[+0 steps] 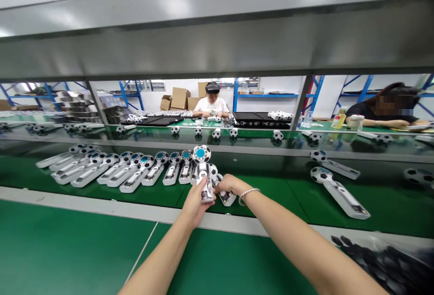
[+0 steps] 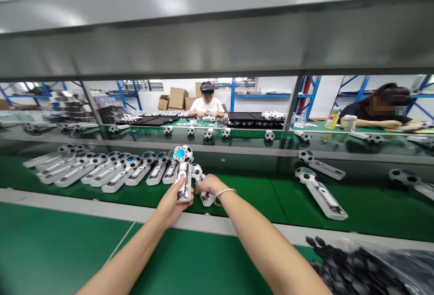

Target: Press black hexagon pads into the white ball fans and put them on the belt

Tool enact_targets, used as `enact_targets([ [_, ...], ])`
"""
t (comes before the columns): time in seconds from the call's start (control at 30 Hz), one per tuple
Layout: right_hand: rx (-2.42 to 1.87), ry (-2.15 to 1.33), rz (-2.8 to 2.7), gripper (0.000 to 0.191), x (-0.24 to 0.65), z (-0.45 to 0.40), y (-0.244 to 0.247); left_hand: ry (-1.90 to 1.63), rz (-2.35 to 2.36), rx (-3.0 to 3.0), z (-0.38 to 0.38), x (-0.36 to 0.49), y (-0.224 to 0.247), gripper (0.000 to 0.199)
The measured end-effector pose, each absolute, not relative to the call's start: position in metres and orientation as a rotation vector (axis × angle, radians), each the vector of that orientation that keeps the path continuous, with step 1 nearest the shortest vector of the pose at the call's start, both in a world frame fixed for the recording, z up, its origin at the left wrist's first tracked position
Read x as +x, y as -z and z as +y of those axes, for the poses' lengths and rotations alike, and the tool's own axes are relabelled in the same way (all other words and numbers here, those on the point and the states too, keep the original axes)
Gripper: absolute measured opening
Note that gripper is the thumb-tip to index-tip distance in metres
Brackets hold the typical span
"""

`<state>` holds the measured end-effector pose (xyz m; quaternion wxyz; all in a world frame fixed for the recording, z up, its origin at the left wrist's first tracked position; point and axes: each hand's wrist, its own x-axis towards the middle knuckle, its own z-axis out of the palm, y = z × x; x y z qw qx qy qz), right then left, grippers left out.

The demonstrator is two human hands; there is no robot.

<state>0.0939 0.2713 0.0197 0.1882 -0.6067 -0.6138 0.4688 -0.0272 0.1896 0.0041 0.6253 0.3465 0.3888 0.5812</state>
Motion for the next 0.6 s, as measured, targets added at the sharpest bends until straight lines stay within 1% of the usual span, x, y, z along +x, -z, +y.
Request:
enact_targets([
  [0.13,-1.579,-1.555,-1.491,0.019,0.122,0.241,-0.036,-1.337,0.806,0.804,0.154,-0.025,-0.029,0.025],
  [0.27,-1.286,-1.704,-1.261,0.039,0.159,0.187,-0.071,-1.281,0.654,0.781,0.115,-0.006,-0.057,0.02],
  [0.3,-1.188,-1.752,-1.187,0.038,0.169,0.171,-0.08,-1.282,0.617,0.778,0.106,0.0,-0.064,0.02],
  [0.37,-0.893,-1.89,-0.961,0.023,0.188,0.136,-0.097,-1.293,0.551,0.795,0.089,0.012,-0.077,0.02],
  [0.4,-0.803,-1.903,-0.919,0.019,0.197,0.118,-0.104,-1.294,0.522,0.817,0.081,0.018,-0.082,0.021],
  [0.43,-0.748,-1.879,-0.921,0.02,0.205,0.1,-0.11,-1.292,0.498,0.841,0.074,0.024,-0.088,0.023],
  [0.6,-0.7,-1.6,-1.091,0.042,0.233,0.031,-0.126,-1.304,0.411,0.934,0.035,0.057,-0.112,0.028],
])
